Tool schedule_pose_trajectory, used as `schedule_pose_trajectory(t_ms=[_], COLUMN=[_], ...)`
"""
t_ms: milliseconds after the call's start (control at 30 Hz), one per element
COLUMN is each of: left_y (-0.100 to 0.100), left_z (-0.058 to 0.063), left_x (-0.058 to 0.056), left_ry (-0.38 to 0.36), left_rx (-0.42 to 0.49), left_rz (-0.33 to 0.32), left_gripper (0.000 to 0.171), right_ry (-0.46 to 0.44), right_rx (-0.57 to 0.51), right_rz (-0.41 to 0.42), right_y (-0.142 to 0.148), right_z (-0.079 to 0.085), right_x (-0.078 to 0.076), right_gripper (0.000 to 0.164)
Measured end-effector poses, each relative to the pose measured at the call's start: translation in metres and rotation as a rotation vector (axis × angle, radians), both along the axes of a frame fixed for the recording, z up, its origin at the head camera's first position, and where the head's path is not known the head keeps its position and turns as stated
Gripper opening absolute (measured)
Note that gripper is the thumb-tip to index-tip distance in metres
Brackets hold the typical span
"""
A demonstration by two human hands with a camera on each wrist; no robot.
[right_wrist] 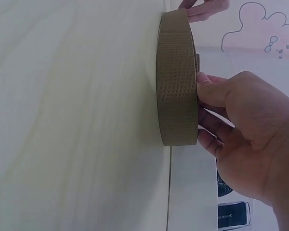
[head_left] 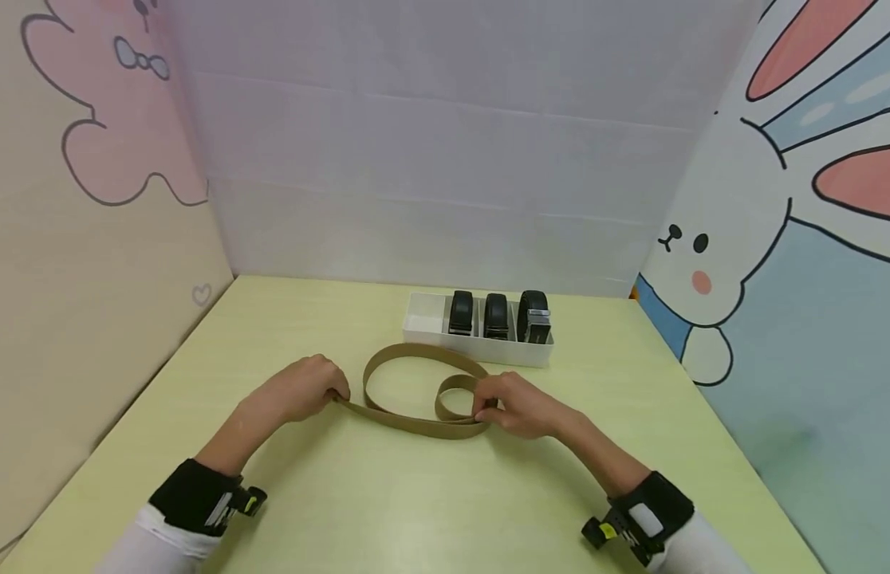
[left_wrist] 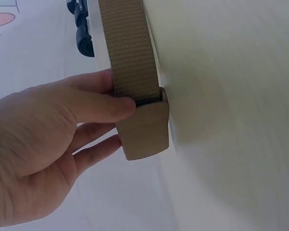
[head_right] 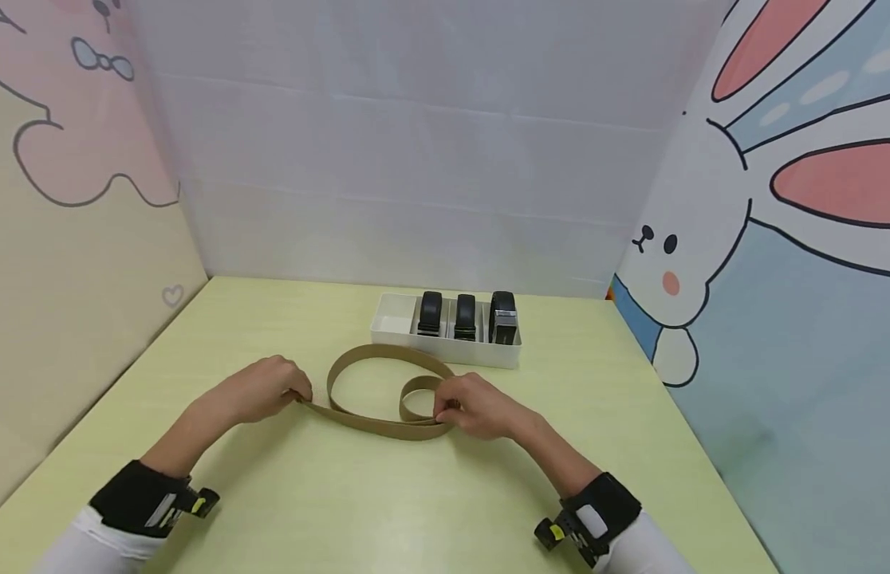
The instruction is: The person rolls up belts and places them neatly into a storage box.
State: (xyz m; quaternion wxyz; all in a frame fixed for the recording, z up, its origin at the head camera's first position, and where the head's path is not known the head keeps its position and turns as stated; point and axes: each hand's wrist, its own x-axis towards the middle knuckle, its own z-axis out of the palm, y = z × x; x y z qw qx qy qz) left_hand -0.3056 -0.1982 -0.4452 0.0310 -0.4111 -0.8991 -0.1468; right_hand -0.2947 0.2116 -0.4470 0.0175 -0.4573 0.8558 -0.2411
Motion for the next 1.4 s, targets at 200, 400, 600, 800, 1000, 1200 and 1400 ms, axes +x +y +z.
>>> schedule_pose_trajectory(t_ms=[200, 400, 600, 800, 1000, 1200, 1400], left_y=[-0.015, -0.041, -0.044, -0.022, 0.004, 0.017, 0.012], left_z=[0.004, 0.0, -0.016, -0.016, -0.007, -0.004, 0.001], left_x=[-0.025, -0.045, -0.047, -0.017, 0.008, 0.011, 0.006], left_ry=[0.047, 0.159, 0.134, 0.09, -0.17, -0.229, -0.222], left_rx=[-0.069, -0.059, 0.065, 0.132, 0.107, 0.128, 0.085], left_rz=[0.099, 0.203, 0.297, 0.519, 0.61, 0.563, 0.512], left_gripper=[0.041, 0.037, 0.034, 0.034, 0.049, 0.048, 0.042], right_ry=[0.009, 0.01, 0.016, 0.022, 0.068, 0.12, 0.078], right_rx=[-0.037, -0.064, -0.074, -0.099, -0.179, -0.205, -0.127], right_rz=[0.02, 0.011, -0.035, -0.037, 0.056, 0.108, 0.045], right_y=[0.005, 0.008, 0.011, 0.011, 0.004, 0.0, 0.002], right_z=[-0.004, -0.008, -0.013, -0.014, -0.017, -0.025, -0.016], right_x=[0.005, 0.007, 0.008, 0.009, 0.006, 0.003, 0.012], right_gripper=[0.013, 0.014, 0.013, 0.013, 0.011, 0.01, 0.012])
